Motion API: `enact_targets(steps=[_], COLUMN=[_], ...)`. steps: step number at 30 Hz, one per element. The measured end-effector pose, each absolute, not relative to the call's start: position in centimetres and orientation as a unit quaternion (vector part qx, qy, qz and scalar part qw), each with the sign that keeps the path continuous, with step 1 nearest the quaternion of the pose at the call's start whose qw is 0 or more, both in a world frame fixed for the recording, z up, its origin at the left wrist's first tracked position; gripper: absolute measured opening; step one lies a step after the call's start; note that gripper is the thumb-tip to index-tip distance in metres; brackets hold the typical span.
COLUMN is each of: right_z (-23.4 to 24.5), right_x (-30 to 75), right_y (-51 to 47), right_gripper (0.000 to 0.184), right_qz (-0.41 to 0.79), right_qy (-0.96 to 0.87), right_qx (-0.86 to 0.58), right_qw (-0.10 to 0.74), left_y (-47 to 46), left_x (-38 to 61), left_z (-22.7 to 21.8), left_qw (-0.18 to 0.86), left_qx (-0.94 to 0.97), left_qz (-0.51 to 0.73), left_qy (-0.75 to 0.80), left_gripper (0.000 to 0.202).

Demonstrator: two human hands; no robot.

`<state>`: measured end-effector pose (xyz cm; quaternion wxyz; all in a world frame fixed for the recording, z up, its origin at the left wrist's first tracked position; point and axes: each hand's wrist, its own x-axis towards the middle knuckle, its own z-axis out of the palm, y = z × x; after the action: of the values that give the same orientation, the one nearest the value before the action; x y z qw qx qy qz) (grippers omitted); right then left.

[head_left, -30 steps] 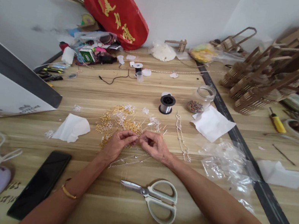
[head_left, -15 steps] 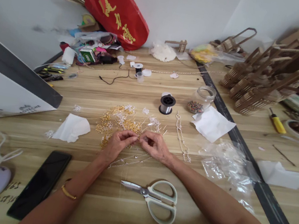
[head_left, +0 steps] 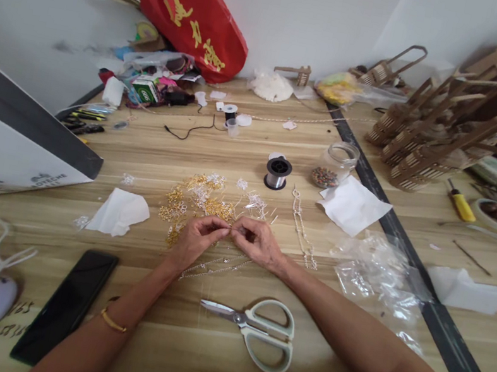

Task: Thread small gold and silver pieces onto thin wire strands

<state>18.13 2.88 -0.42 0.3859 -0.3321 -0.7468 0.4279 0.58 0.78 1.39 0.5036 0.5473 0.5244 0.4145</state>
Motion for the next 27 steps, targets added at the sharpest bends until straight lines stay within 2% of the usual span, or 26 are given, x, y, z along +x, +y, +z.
enact_targets(steps=[27], right_z=[-0.60], right_x=[17.79], right_y=[2.92], right_gripper=[0.014], right_qz=[0.446], right_qy=[-0.733], right_qx=[-0.342], right_qw=[0.384], left_y=[0.99], left_x=[0.32], left_z=[1.26], left_qw=[0.482], left_qx=[0.550], left_qz=[0.436], left_qy=[0.524], left_gripper=[0.015])
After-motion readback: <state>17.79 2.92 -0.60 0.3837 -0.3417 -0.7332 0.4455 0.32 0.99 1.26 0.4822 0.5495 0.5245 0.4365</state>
